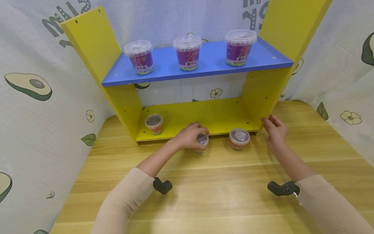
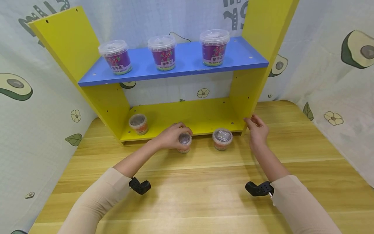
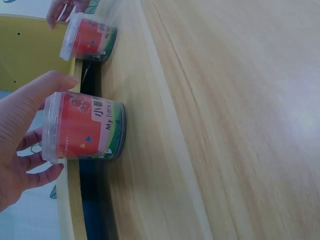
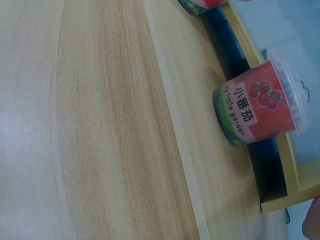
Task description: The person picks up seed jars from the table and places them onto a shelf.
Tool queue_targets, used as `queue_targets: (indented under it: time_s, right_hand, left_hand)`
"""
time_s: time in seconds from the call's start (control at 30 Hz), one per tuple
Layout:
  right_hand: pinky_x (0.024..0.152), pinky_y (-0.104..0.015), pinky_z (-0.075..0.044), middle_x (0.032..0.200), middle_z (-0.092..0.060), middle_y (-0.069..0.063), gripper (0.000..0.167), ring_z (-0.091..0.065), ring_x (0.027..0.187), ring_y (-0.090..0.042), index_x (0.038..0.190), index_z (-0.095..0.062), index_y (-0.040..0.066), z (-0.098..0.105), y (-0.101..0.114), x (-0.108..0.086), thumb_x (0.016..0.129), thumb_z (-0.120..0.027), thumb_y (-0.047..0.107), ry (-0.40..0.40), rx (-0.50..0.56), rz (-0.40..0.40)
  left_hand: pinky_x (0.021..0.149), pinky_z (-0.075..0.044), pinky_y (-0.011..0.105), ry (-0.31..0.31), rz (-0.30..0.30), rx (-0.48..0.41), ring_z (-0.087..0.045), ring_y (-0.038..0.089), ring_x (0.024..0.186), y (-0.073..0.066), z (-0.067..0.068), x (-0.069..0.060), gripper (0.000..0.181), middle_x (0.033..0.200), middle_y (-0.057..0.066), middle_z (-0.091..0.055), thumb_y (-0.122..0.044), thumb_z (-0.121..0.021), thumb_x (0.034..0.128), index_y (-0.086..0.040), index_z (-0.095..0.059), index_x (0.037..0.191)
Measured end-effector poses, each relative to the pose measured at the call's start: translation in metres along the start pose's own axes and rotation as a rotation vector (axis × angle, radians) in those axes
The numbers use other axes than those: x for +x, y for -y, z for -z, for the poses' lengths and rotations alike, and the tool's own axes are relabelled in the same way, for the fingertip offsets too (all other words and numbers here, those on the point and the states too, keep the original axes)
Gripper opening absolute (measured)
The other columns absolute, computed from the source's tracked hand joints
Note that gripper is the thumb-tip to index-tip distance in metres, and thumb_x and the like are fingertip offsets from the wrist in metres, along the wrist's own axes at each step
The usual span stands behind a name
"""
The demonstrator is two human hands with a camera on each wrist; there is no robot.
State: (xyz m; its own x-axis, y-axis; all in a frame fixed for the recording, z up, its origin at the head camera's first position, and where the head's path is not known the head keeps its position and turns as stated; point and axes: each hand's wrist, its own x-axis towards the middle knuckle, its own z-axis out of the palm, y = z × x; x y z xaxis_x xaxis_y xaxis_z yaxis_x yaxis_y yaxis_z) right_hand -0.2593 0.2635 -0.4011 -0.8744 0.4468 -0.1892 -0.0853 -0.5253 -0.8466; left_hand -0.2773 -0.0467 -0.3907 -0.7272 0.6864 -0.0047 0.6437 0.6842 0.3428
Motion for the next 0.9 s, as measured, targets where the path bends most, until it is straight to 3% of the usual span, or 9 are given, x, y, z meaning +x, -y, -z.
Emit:
queue_targets:
  time_s: [0.23,0.5,0.73,0.9]
  right_hand:
    - [0.072,-0.012,-0.048,0.1,-0.051,0.002,0.027,-0.054,0.087,-0.004,0.095,-0.069,0.015,0.001,0.0,0.001,0.077,-0.069,-0.005,0.013,-0.016,-0.008]
    - [0.069,-0.012,-0.049,0.097,-0.052,0.002,0.025,-0.054,0.084,-0.004,0.084,-0.067,0.017,-0.001,0.002,-0.001,0.077,-0.067,-0.007,0.001,0.001,-0.008]
    - [0.07,-0.012,-0.049,0.095,-0.056,0.003,0.03,-0.057,0.083,-0.003,0.097,-0.07,0.015,0.0,0.002,-0.001,0.077,-0.068,-0.006,0.018,-0.005,-0.008]
    - [0.07,-0.013,-0.049,0.095,-0.057,0.003,0.028,-0.058,0.081,-0.003,0.094,-0.07,0.015,0.001,0.002,-0.001,0.076,-0.068,-0.007,0.023,0.005,-0.011]
  left_hand:
    - [0.077,-0.048,0.035,-0.001,0.003,-0.019,-0.048,0.022,0.103,-0.002,0.006,-0.003,0.048,0.122,0.006,-0.046,-0.038,-0.074,0.0738,-0.022,-0.059,0.117]
    - [0.078,-0.048,0.032,-0.017,-0.021,0.017,-0.047,0.021,0.104,-0.01,0.025,-0.002,0.049,0.121,0.006,-0.048,-0.038,-0.076,0.0716,-0.022,-0.06,0.115]
    - [0.078,-0.049,0.03,-0.014,-0.025,0.049,-0.048,0.019,0.102,-0.012,0.034,-0.001,0.05,0.12,0.004,-0.049,-0.042,-0.075,0.0715,-0.022,-0.06,0.115]
    - [0.079,-0.048,0.031,-0.01,-0.023,0.026,-0.048,0.019,0.103,-0.011,0.035,-0.002,0.05,0.12,0.004,-0.048,-0.041,-0.075,0.072,-0.022,-0.06,0.115]
